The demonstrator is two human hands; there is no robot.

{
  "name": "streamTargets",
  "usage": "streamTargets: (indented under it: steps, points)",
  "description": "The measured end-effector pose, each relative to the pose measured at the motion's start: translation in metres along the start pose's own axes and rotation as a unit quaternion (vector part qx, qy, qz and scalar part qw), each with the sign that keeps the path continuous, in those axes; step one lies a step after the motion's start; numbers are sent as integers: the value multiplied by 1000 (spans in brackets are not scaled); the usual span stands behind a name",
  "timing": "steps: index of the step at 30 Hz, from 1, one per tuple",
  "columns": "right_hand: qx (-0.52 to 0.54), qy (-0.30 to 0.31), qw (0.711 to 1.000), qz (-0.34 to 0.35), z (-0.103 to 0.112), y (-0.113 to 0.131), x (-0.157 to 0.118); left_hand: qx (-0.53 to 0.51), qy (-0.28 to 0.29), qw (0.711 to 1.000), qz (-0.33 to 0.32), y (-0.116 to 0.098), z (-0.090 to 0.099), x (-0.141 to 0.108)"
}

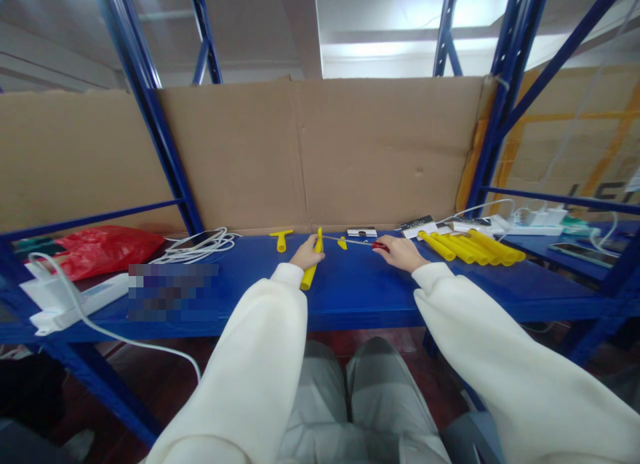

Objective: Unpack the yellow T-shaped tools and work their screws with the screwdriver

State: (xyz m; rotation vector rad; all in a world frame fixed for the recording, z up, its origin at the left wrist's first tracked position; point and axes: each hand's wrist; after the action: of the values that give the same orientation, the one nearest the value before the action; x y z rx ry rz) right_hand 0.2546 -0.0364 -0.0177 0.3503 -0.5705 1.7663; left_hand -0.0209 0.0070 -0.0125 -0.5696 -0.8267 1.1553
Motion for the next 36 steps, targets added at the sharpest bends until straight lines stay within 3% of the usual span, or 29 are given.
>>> streamTargets:
  steps: [21,29,36]
  points:
    - [-6,40,999,6,2,0,1,-1,11,1000,16,-4,1,-2]
    - [44,-3,998,37,-6,-4,3,-7,9,1000,19,-1,0,1]
    - [19,7,999,30,-6,-4,3,4,1,1000,10,-2,0,0]
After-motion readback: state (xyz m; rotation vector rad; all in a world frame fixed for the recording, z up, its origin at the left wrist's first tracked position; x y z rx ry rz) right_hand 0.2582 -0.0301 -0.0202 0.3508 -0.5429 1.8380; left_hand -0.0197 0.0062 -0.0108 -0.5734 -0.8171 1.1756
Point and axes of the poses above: each hand's wrist, its own x-axis towards the middle knuckle, its own z-axis out of the back of the hand, y = z × x, and after that the axes turned 8 degrees about -x, right-handed
